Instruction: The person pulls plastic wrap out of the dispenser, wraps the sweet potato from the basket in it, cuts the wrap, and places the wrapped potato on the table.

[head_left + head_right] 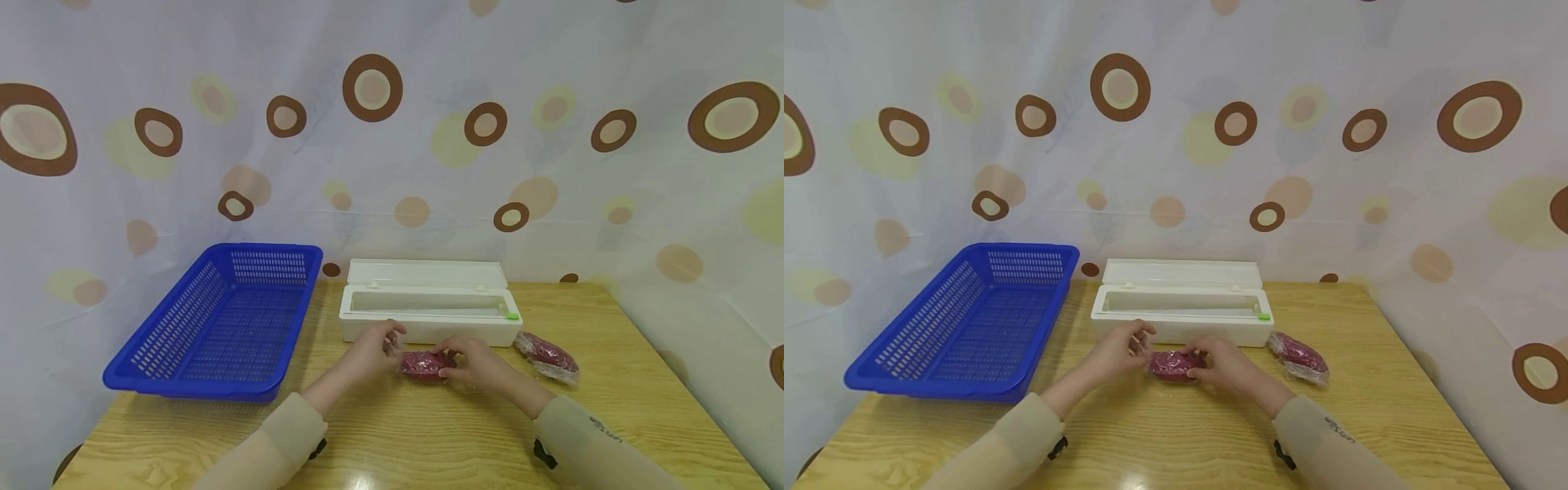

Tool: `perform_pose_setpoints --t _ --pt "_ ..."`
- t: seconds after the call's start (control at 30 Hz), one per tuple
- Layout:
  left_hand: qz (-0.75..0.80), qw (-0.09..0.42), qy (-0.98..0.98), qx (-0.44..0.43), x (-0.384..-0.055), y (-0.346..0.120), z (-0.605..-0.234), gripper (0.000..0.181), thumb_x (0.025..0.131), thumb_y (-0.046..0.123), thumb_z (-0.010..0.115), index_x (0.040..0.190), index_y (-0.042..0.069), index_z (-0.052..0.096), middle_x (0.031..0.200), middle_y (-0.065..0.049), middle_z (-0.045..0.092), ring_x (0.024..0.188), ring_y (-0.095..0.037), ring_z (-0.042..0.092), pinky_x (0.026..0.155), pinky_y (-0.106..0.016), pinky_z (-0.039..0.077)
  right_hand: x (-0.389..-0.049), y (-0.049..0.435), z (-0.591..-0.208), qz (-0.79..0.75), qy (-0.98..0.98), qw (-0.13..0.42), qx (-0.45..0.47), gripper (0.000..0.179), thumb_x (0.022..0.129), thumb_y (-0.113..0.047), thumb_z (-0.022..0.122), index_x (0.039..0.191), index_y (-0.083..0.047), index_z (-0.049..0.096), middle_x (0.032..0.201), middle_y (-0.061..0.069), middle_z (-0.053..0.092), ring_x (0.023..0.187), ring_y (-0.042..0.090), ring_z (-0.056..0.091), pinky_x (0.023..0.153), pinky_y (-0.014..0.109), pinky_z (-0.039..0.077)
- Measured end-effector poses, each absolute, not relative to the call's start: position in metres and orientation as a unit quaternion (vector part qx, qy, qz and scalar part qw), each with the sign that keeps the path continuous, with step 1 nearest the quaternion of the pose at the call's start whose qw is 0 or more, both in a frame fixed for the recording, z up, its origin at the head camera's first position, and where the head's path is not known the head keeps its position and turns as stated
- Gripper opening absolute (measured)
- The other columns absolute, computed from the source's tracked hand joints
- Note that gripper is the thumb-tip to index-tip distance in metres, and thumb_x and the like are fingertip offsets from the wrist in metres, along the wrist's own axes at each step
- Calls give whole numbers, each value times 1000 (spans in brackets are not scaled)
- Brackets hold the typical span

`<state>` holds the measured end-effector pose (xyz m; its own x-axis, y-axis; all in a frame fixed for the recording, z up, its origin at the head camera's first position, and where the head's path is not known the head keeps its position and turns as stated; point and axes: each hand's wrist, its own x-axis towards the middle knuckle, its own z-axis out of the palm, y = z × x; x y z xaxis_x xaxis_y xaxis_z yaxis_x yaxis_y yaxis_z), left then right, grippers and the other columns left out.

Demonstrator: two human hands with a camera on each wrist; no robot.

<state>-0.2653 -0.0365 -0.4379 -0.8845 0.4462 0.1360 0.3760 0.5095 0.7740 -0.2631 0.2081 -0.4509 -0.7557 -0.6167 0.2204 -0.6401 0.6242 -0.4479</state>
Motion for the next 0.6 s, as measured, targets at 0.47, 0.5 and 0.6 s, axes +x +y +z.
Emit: perform_pose_setpoints --t 0.47,0.5,0.6 --pt "466 78 850 234 -269 -26 -445 56 73 -16 67 124 4 53 102 -5 64 84 -13 57 70 -23 50 -264 208 -450 270 -895 15 356 33 81 -13 74 112 -7 64 106 6 67 91 21 62 80 39 52" --pt "471 81 847 232 -269 -27 -445 57 72 -19 63 123 4 53 103 -5 64 85 -14 57 71 -24 50 -264 208 -450 270 -895 14 355 33 81 -13 74 112 -7 64 106 6 67 91 20 62 80 39 52" --pt "477 85 844 229 -271 -28 -446 56 73 -24 52 122 3 54 106 -7 66 92 -17 59 74 -26 50 -264 208 -450 269 -897 11 351 32 81 -13 74 111 -7 65 105 6 67 91 20 62 81 40 52"
